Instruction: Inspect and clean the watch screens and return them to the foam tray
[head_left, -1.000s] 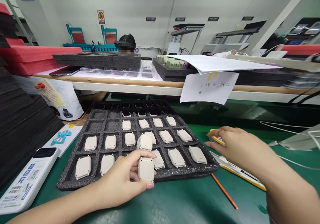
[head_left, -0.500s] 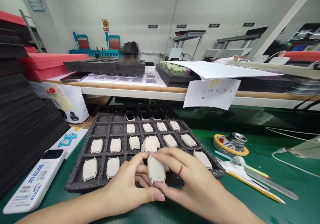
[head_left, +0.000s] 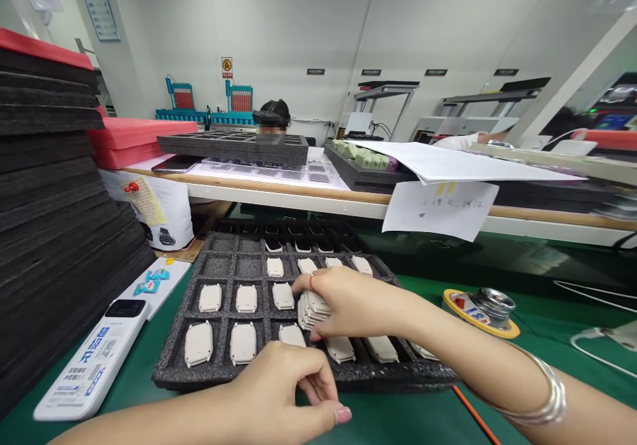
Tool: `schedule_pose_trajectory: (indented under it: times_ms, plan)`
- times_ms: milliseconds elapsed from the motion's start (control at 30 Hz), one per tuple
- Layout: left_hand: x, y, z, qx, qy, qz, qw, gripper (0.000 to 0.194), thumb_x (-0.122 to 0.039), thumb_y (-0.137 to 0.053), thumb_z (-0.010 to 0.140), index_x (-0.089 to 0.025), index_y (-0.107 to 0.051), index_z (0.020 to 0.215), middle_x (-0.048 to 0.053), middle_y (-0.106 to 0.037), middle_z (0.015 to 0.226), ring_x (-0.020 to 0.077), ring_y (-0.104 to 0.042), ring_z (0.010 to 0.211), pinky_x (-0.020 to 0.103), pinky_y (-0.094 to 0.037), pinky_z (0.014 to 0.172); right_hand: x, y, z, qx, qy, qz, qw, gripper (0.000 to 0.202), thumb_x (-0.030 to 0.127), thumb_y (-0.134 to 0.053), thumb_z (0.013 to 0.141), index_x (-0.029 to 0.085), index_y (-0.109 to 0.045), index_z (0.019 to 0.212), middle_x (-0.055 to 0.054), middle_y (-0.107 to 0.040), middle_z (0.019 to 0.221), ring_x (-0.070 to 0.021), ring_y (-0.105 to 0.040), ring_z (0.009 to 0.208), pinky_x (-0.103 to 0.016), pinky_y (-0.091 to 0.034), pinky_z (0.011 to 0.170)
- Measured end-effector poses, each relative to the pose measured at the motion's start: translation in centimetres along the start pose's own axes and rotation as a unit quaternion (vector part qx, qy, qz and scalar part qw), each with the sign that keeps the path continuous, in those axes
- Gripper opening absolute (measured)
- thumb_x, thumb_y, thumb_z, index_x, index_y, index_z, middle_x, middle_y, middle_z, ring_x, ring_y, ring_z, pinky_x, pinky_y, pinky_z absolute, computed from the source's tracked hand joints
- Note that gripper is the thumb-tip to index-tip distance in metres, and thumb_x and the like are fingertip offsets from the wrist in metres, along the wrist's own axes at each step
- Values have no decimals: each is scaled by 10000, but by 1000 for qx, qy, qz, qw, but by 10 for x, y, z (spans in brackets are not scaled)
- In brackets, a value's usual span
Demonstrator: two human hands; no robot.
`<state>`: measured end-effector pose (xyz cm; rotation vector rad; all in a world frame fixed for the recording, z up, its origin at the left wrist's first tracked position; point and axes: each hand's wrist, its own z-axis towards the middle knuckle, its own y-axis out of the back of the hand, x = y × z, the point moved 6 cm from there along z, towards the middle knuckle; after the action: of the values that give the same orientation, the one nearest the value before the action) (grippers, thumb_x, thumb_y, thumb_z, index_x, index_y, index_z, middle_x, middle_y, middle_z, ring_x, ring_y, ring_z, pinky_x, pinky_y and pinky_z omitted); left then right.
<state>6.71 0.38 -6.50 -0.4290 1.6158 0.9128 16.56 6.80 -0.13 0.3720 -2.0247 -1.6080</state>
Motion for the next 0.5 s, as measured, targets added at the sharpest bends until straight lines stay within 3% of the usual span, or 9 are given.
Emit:
schedule_pose_trajectory:
  times_ms: [67,167,333,433,500]
  plan:
    - [1,0,0,3,2,-1,1000,169,-301,-728,739,-152,-654,709,53,-726,728,160,-691,690,193,-521,609,7,-3,7,28,8,-29,999,500,271,-855,601,184,-734,1078,-127,-762,923,-364,-711,904,-351,-512,678]
    - [4,-2,0,8,-9,-13,1000,194,-324,-736,727,-151,-652,706,64,-726,729,177,-709,707,197,-534,617,18,1,17,30,19,-55,998,388,219,-823,602,173,-751,981,-126,-755,832,-368,-717,839,-335,-481,618]
    - [8,-4,1,20,-56,-13,998,276,-412,-721,755,-156,-642,691,69,-729,702,202,-731,713,220,-544,657,43,19,60,-54,40,-43,997,506,295,-796,699,147,-660,1163,-124,-755,942,-329,-710,917,-349,-517,716]
    - [12,-5,3,37,-89,-17,995,410,-556,-678,780,-159,-627,688,72,-731,703,203,-736,706,223,-545,668,63,12,101,-93,70,-21,993,519,356,-771,791,139,-595,1229,-88,-729,1013,-256,-692,963,-369,-541,820]
    - [17,-6,5,47,-99,-19,994,494,-649,-634,781,-164,-615,692,72,-733,718,196,-738,705,222,-549,680,73,0,127,-103,87,-9,991,412,385,-681,899,151,-591,1226,-72,-696,1072,-218,-680,959,-403,-554,845]
